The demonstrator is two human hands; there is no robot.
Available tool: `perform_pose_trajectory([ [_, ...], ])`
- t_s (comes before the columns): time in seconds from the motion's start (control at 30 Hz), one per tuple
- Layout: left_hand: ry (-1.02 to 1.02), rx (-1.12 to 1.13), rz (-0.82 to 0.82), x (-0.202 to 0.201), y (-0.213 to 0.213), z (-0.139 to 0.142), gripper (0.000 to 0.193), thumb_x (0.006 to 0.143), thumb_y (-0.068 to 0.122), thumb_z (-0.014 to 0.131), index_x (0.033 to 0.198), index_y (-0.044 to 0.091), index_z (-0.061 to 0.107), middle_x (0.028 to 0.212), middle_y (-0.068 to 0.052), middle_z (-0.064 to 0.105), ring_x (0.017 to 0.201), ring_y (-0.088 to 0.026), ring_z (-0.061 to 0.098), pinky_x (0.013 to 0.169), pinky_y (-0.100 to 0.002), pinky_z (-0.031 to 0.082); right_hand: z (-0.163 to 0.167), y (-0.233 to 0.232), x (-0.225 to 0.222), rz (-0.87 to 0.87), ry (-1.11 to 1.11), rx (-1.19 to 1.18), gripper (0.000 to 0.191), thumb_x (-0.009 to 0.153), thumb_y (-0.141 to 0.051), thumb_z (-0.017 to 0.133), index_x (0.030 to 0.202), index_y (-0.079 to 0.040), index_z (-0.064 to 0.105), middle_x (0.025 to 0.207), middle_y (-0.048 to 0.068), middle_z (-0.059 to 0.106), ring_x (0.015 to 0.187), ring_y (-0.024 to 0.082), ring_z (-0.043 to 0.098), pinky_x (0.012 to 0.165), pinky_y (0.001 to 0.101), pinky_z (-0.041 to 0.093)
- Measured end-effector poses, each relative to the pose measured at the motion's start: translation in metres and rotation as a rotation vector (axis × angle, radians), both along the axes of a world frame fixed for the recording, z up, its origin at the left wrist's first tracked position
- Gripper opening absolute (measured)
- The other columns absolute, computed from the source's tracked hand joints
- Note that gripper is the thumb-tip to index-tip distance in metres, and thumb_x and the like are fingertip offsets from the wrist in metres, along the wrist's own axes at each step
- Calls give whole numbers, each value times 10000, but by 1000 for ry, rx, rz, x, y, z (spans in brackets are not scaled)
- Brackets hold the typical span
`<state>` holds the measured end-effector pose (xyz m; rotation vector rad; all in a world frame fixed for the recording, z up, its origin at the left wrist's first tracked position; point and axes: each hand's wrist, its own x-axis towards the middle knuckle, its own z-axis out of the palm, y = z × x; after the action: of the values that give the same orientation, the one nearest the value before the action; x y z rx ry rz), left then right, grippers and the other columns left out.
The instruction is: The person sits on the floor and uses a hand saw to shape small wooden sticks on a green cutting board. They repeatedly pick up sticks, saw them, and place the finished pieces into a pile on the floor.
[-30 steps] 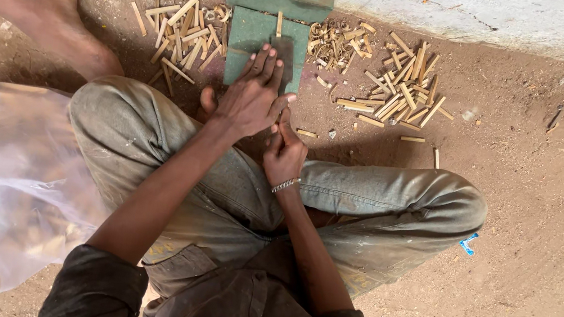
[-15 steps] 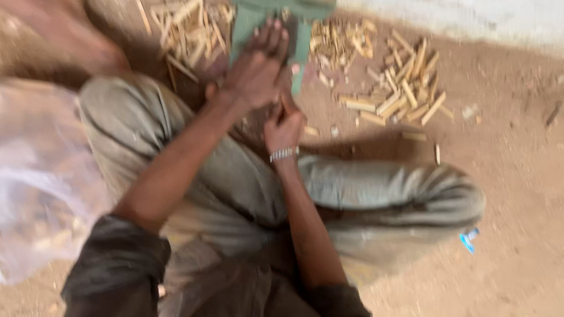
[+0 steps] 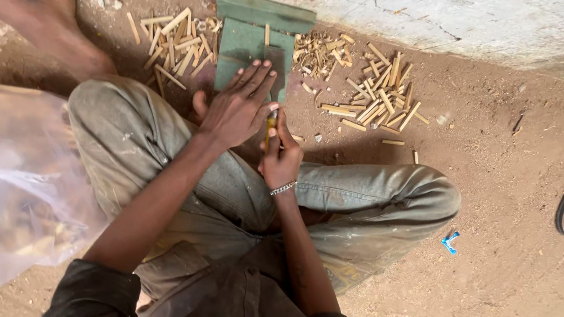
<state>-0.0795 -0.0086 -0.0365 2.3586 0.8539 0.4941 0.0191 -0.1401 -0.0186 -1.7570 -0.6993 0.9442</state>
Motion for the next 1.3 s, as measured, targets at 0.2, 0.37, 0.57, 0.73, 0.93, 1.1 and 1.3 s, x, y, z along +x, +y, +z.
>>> perform_pose_trajectory([
  [0.2,116,-54,-58,9,-1,-13,654,1069,369,454,1502,-119,413,1639,-268,302,1533,-388,294,1246,-493,264,-7,4,1,8,-168,-135,429,1044,-176,560,1466,-99,568,641,38,606,437,104,547,366,311,465],
  [0.37,107,-88,-58,12,3,-12,675,1065,390,469,1497,-125,404,1632,-285,293,1530,-410,274,1244,-494,258,0,13,5,49,-238,-128,328,1049,-162,560,1340,-41,654,585,58,593,420,137,574,379,332,454],
  [0.57,77,-63,-43,14,5,-15,673,1078,392,476,1485,-142,426,1628,-301,311,1535,-426,287,1252,-508,282,-9,13,3,42,-283,-135,298,1033,-117,569,1291,-15,677,587,97,619,436,156,605,414,364,468],
  [0.73,86,-43,-61,17,15,-16,682,1092,387,472,1495,-158,402,1626,-335,286,1523,-448,266,1242,-519,256,-24,22,3,35,-469,-2,364,1000,-56,563,1350,-8,653,653,133,648,533,181,657,489,374,508],
  [0.93,178,-38,-79,28,50,-16,609,1152,347,356,1542,-120,346,1653,-290,239,1537,-415,213,1250,-502,182,-28,57,-4,-57,-232,-109,278,998,-67,551,1219,4,704,647,129,651,442,174,658,390,350,510],
  [1.1,90,84,-115,27,62,-6,578,1107,309,509,1500,-103,407,1583,-301,328,1465,-429,320,1189,-486,183,-10,65,-4,-80,-122,-85,457,1004,-100,542,1459,-114,584,640,99,657,386,146,554,337,344,459],
  [1.3,-311,-156,484,19,68,8,334,970,58,594,1265,116,740,1181,-126,769,1029,-251,766,977,-409,620,-6,35,19,-219,415,170,549,1047,-286,562,1566,-145,453,738,84,675,403,130,560,343,304,469],
])
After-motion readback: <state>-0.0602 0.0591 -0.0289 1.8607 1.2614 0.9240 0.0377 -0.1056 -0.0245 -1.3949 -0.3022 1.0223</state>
